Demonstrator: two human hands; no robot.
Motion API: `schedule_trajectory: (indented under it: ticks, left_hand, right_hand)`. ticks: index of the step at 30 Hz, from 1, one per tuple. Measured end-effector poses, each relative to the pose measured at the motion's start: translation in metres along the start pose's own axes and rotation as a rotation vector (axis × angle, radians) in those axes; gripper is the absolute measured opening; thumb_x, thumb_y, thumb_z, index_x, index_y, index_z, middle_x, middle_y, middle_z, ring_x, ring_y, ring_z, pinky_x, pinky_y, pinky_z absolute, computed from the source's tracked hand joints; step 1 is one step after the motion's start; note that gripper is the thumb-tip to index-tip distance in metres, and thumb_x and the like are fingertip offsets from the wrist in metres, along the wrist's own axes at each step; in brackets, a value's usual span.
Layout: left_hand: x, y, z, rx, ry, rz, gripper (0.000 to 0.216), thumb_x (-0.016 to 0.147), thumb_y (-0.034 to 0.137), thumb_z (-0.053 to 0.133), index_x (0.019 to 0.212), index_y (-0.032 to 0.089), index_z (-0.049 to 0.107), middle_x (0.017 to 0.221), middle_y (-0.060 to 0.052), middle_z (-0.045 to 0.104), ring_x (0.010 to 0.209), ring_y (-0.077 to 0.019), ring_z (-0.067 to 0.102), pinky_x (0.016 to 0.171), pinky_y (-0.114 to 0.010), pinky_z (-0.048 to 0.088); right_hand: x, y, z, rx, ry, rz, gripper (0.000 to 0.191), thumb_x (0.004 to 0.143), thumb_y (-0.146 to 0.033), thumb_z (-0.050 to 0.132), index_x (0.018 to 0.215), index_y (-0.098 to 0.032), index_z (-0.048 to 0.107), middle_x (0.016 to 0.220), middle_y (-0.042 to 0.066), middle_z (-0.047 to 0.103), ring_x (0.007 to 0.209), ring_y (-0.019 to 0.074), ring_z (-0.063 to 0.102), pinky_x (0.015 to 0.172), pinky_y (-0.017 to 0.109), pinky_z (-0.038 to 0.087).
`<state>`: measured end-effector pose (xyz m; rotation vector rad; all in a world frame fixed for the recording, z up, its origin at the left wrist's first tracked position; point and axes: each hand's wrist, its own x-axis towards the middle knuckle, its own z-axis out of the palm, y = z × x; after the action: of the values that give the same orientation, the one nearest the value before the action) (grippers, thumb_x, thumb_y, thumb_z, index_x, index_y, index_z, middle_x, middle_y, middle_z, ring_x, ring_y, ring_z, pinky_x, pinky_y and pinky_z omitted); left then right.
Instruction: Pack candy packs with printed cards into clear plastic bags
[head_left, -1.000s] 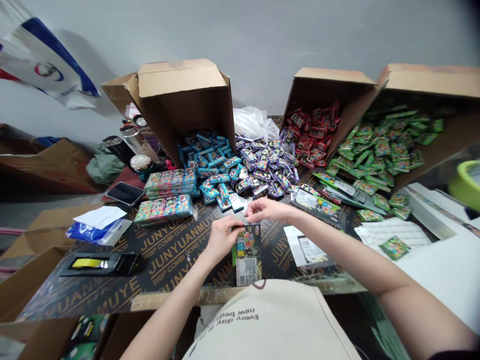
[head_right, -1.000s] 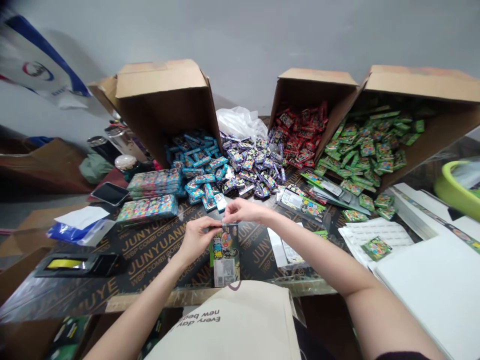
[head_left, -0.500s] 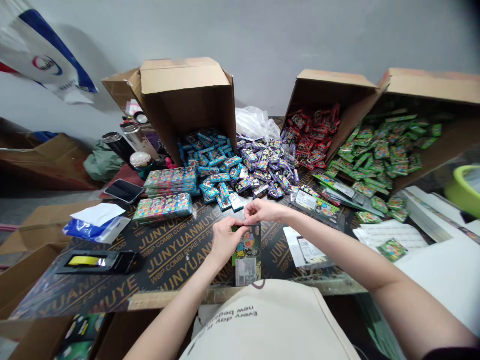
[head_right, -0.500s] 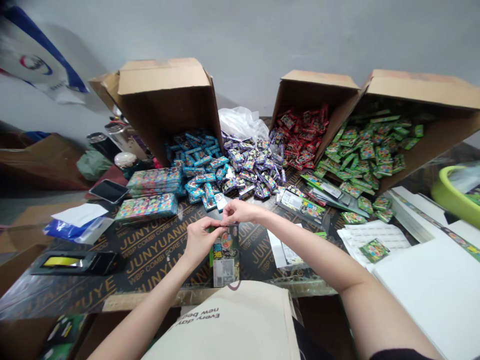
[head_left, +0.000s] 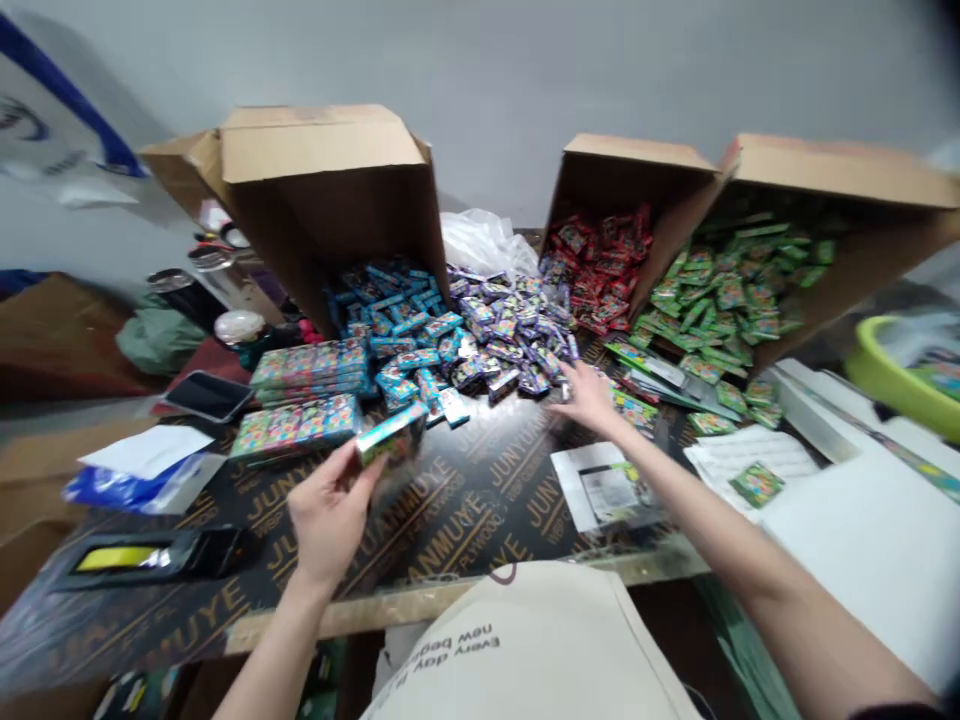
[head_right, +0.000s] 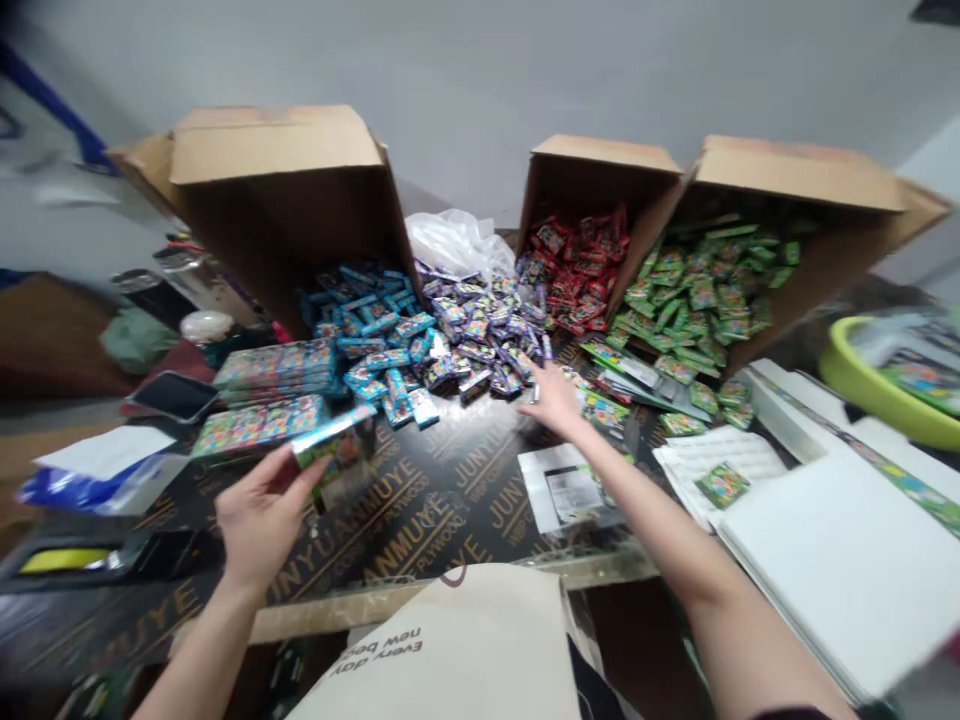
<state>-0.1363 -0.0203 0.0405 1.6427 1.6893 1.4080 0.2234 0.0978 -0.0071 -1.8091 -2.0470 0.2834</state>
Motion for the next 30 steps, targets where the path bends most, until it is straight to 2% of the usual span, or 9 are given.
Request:
schedule_trajectory:
  ticks: [2,4,10,13,15,19,22,26,30]
  left_hand:
    - [0.018,-0.007,-0.023,0.232,0.134,0.232,0.035,0.073,0.021,0.060,0.108,0.021,0.061,0.105,-0.003,0.065,0.096,-0.0210,0.059,0.093,-0.036,0.042]
    - [0.036,-0.025,-0.034,0.422,0.117,0.369,0.034,0.075,0.018,0.055,0.109,0.022,0.060,0.111,-0.005,0.063,0.106,-0.0225,0.055,0.098,-0.038,0.036]
    - [0.063,-0.098,-0.032,0.682,-0.068,0.270,0.033,0.075,0.016,0.048,0.106,0.022,0.061,0.111,-0.009,0.062,0.109,-0.0268,0.052,0.097,-0.045,0.034]
    - [0.058,-0.099,-0.016,0.620,-0.111,0.234,0.035,0.069,0.021,0.057,0.104,0.021,0.060,0.112,-0.011,0.061,0.112,-0.0307,0.049,0.098,-0.049,0.032]
    - [0.046,-0.078,0.006,0.442,-0.129,0.174,0.046,0.068,0.031,0.062,0.112,0.019,0.056,0.118,-0.012,0.057,0.114,-0.0307,0.047,0.100,-0.049,0.030]
    - [0.010,-0.009,0.072,-0.216,-0.345,0.106,0.085,0.069,0.052,0.059,0.137,0.021,0.019,0.142,-0.011,0.028,0.128,-0.0262,0.031,0.103,-0.042,0.028]
    - [-0.011,0.029,0.108,-0.528,-0.458,0.046,0.089,0.067,0.059,0.056,0.138,0.023,0.017,0.145,-0.008,0.020,0.130,-0.0259,0.024,0.104,-0.038,0.027]
    - [-0.013,0.037,0.108,-0.687,-0.521,-0.326,0.060,0.084,0.056,0.021,0.125,0.018,0.043,0.116,-0.010,0.058,0.106,-0.0238,0.054,0.084,-0.037,0.045]
    - [-0.014,0.032,0.087,-0.841,-0.659,-0.561,0.064,0.081,0.059,0.020,0.107,0.015,0.059,0.090,-0.009,0.067,0.088,-0.0240,0.061,0.075,-0.035,0.047]
  right_hand:
    - [-0.003,0.042,-0.001,-0.230,-0.076,0.107,0.083,0.057,-0.032,0.069,0.131,-0.018,0.033,0.130,0.022,0.037,0.117,0.0399,0.035,0.086,0.054,0.034]
    - [-0.008,0.074,0.007,-0.330,-0.151,0.106,0.084,0.062,-0.030,0.064,0.135,-0.017,0.026,0.132,0.023,0.034,0.116,0.0401,0.038,0.082,0.052,0.038]
    - [-0.021,0.097,0.011,-0.355,-0.007,0.028,0.046,0.078,-0.014,0.038,0.123,-0.013,0.047,0.110,0.019,0.059,0.086,0.0296,0.062,0.072,0.040,0.047]
    - [-0.031,0.062,-0.011,-0.195,0.245,0.025,0.043,0.083,-0.016,0.033,0.124,-0.017,0.047,0.112,0.014,0.060,0.092,0.0288,0.060,0.079,0.042,0.046]
    - [-0.042,0.016,-0.021,0.052,0.348,-0.115,0.043,0.086,-0.021,0.032,0.126,-0.016,0.045,0.123,0.011,0.052,0.110,0.0256,0.051,0.094,0.040,0.039]
    - [-0.070,-0.104,-0.010,0.679,0.253,-0.122,0.043,0.089,-0.037,0.029,0.128,-0.023,0.042,0.125,0.004,0.050,0.117,0.0217,0.045,0.101,0.038,0.034]
    - [-0.087,-0.167,0.007,1.150,0.028,-0.054,0.050,0.089,-0.049,0.018,0.130,-0.028,0.038,0.125,0.001,0.050,0.122,0.0197,0.039,0.100,0.038,0.035]
    - [-0.088,-0.176,-0.002,1.211,-0.089,-0.166,0.052,0.084,-0.055,0.032,0.127,-0.028,0.042,0.132,0.003,0.042,0.127,0.0219,0.030,0.102,0.038,0.029]
    - [-0.062,-0.147,-0.024,0.903,0.170,-0.172,0.040,0.076,-0.038,0.058,0.114,-0.026,0.051,0.118,0.007,0.050,0.110,0.0226,0.044,0.093,0.036,0.035]
